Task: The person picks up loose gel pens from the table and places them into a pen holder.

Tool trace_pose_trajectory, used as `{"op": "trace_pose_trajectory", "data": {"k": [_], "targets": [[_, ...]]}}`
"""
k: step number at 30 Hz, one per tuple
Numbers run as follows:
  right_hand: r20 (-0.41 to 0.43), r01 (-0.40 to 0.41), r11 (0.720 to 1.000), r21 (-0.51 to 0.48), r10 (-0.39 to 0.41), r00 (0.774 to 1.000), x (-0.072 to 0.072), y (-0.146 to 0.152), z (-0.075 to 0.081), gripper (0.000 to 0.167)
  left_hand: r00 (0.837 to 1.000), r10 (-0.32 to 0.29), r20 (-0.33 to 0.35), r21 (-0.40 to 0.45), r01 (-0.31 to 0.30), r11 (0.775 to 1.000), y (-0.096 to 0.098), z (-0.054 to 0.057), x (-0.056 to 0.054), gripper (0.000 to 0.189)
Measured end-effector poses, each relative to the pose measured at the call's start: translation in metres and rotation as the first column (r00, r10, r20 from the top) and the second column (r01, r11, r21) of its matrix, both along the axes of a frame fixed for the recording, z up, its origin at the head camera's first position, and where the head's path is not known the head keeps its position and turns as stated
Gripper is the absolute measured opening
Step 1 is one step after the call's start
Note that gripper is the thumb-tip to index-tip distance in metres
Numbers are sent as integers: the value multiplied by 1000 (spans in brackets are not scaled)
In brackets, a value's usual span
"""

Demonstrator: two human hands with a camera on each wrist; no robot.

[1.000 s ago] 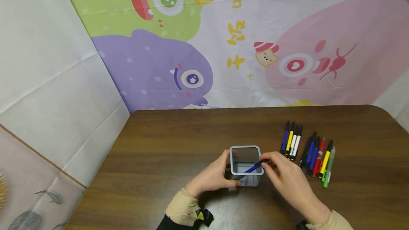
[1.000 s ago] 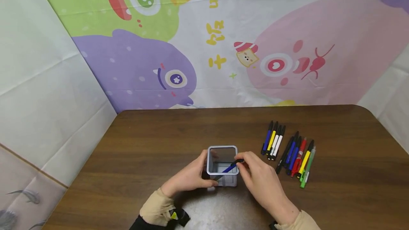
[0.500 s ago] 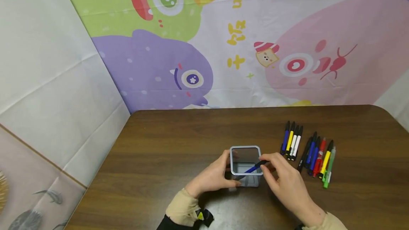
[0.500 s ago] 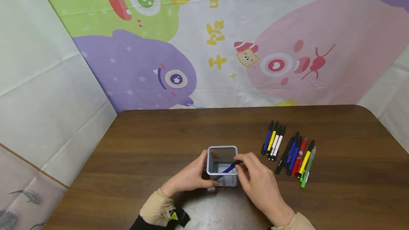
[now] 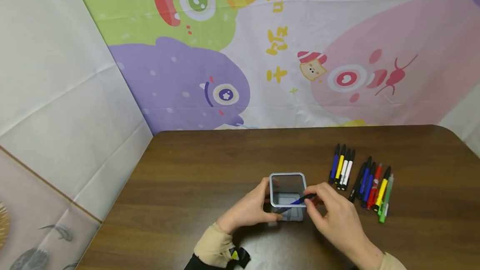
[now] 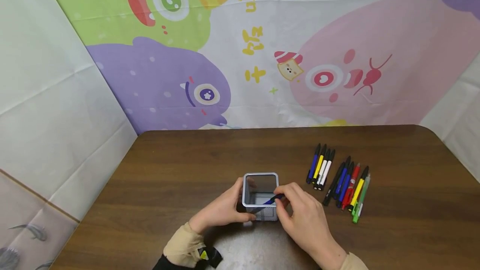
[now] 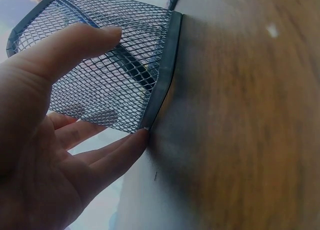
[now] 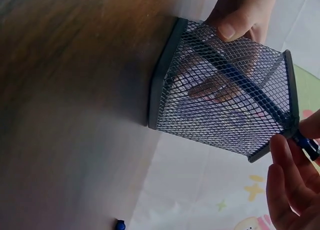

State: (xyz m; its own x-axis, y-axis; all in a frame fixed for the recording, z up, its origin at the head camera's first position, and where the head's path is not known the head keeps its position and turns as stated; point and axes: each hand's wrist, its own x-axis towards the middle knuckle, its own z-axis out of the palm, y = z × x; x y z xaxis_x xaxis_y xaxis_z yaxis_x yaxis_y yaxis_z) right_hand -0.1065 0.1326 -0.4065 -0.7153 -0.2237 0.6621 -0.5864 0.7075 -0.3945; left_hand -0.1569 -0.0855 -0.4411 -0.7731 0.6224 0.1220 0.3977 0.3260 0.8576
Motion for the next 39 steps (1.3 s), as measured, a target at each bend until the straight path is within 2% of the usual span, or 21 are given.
{"op": "trace_pose_trajectory", "data": {"k": [7,21,30,39], "targets": [[-23,10,1000,-12,-10,1000,2,-2,2,22,1000,-7,13,3,7,1000,0,0,-1,77],[-12,16,1000,23,-15,1000,0,-3,-1,21,1000,0,0,-15,0,1000,0,1,-2,79],[-9,8,1000,30,-8,1000,0,-2,0,21,1000,0,16,-10,0,1000,0,1,-1,80],[34,26,999,44,-28,999,1,5,3,17,1000,-6,17,-7,6,1000,0,1,-1,79]]}}
